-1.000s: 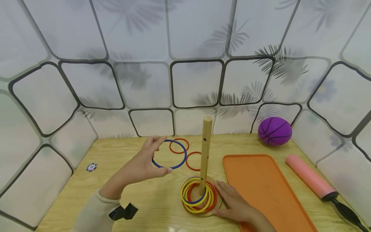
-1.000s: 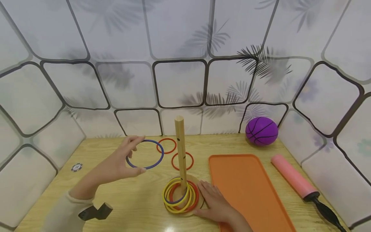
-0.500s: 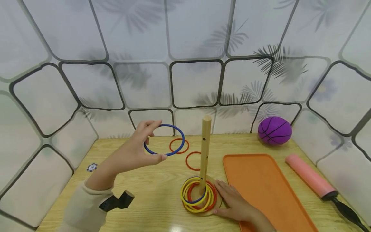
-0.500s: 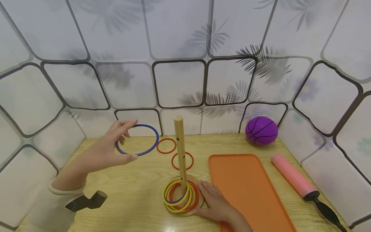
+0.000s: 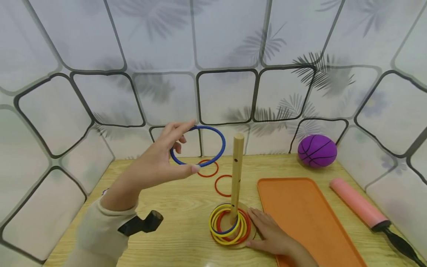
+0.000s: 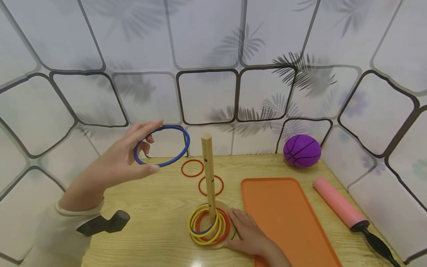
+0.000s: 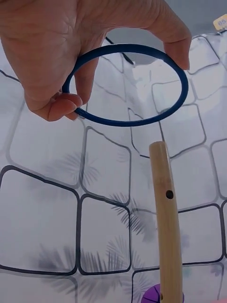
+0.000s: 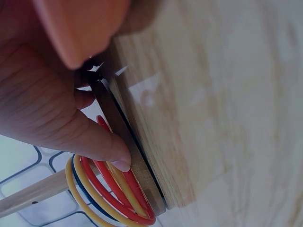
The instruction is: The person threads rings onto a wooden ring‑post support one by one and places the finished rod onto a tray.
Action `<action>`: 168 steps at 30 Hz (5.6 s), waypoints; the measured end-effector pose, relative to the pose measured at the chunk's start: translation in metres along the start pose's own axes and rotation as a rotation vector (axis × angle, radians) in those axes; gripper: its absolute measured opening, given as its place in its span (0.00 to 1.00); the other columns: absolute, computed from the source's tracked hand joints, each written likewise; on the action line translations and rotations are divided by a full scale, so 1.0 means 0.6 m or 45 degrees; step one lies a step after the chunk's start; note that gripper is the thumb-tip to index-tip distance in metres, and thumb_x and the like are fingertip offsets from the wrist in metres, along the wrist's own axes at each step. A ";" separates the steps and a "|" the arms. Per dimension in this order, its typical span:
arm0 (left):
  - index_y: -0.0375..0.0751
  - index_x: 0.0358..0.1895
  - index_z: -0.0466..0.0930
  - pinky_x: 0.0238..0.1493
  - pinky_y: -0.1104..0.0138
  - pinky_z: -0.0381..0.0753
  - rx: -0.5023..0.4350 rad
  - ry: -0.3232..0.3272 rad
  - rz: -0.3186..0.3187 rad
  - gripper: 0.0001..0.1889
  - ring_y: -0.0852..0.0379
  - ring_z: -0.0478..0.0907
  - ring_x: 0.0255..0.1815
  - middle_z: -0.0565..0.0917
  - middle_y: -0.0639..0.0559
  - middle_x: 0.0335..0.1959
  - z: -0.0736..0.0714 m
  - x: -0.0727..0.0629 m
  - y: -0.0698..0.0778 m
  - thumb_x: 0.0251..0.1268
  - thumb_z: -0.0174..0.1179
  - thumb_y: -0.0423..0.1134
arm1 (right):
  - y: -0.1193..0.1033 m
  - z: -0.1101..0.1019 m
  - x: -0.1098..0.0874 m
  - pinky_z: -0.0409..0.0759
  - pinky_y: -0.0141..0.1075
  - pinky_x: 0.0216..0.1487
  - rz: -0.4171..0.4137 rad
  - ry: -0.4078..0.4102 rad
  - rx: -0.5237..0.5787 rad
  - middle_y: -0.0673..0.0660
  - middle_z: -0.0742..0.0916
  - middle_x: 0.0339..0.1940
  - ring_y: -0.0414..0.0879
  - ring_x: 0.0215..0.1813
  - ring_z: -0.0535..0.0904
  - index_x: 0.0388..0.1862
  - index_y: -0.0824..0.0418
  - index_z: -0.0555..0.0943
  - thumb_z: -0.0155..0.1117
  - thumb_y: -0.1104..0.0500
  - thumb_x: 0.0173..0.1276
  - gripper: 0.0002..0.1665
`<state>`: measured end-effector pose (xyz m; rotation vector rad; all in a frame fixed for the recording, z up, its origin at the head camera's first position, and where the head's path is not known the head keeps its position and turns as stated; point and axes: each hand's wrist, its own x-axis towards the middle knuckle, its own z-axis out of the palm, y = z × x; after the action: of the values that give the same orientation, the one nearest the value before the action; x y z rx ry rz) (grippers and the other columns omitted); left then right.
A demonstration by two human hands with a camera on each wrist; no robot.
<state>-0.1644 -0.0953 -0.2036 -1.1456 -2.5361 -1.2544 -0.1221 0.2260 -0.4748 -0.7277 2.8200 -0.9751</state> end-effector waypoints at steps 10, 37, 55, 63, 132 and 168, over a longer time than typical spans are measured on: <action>0.49 0.74 0.53 0.42 0.58 0.69 -0.037 0.032 -0.018 0.46 0.52 0.62 0.49 0.58 0.51 0.65 0.023 0.032 0.037 0.52 0.68 0.41 | -0.002 -0.001 0.000 0.40 0.54 0.68 0.014 -0.008 0.022 0.70 0.61 0.72 0.66 0.72 0.51 0.73 0.69 0.56 0.64 0.38 0.60 0.54; 0.43 0.75 0.51 0.44 0.57 0.70 -0.188 -0.109 -0.028 0.47 0.49 0.61 0.52 0.56 0.45 0.65 0.110 0.025 -0.006 0.53 0.67 0.41 | 0.002 -0.002 0.001 0.46 0.65 0.65 -0.004 -0.009 -0.025 0.70 0.62 0.71 0.67 0.72 0.53 0.73 0.69 0.57 0.63 0.37 0.60 0.54; 0.42 0.74 0.52 0.55 0.50 0.67 -0.273 -0.157 -0.150 0.47 0.49 0.61 0.59 0.57 0.44 0.65 0.187 -0.010 -0.077 0.52 0.69 0.45 | 0.000 -0.002 0.002 0.45 0.64 0.66 0.020 -0.019 -0.030 0.70 0.61 0.72 0.66 0.72 0.52 0.73 0.68 0.57 0.63 0.36 0.60 0.54; 0.45 0.74 0.53 0.55 0.49 0.67 -0.315 -0.197 -0.195 0.46 0.47 0.59 0.62 0.57 0.46 0.68 0.224 -0.033 -0.120 0.52 0.68 0.47 | -0.005 -0.003 0.002 0.46 0.65 0.65 -0.006 -0.006 -0.046 0.71 0.62 0.71 0.67 0.71 0.54 0.73 0.68 0.57 0.63 0.36 0.61 0.54; 0.45 0.65 0.72 0.57 0.46 0.58 -0.107 0.088 -0.471 0.29 0.44 0.61 0.54 0.71 0.40 0.52 0.252 0.006 -0.413 0.60 0.64 0.48 | 0.006 -0.002 -0.001 0.46 0.62 0.66 -0.002 0.008 -0.092 0.70 0.62 0.71 0.66 0.72 0.54 0.72 0.69 0.57 0.62 0.35 0.60 0.55; 0.53 0.37 0.89 0.60 0.34 0.41 0.134 -0.015 -0.699 0.08 0.27 0.45 0.70 0.73 0.36 0.60 0.258 0.055 -0.462 0.59 0.65 0.49 | 0.002 -0.001 0.001 0.47 0.63 0.66 0.036 -0.026 -0.107 0.68 0.61 0.72 0.65 0.72 0.53 0.73 0.68 0.55 0.60 0.33 0.60 0.56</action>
<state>-0.3342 -0.0714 -0.4725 -0.4417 -2.9968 -1.1760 -0.1234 0.2272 -0.4750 -0.6998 2.8603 -0.8444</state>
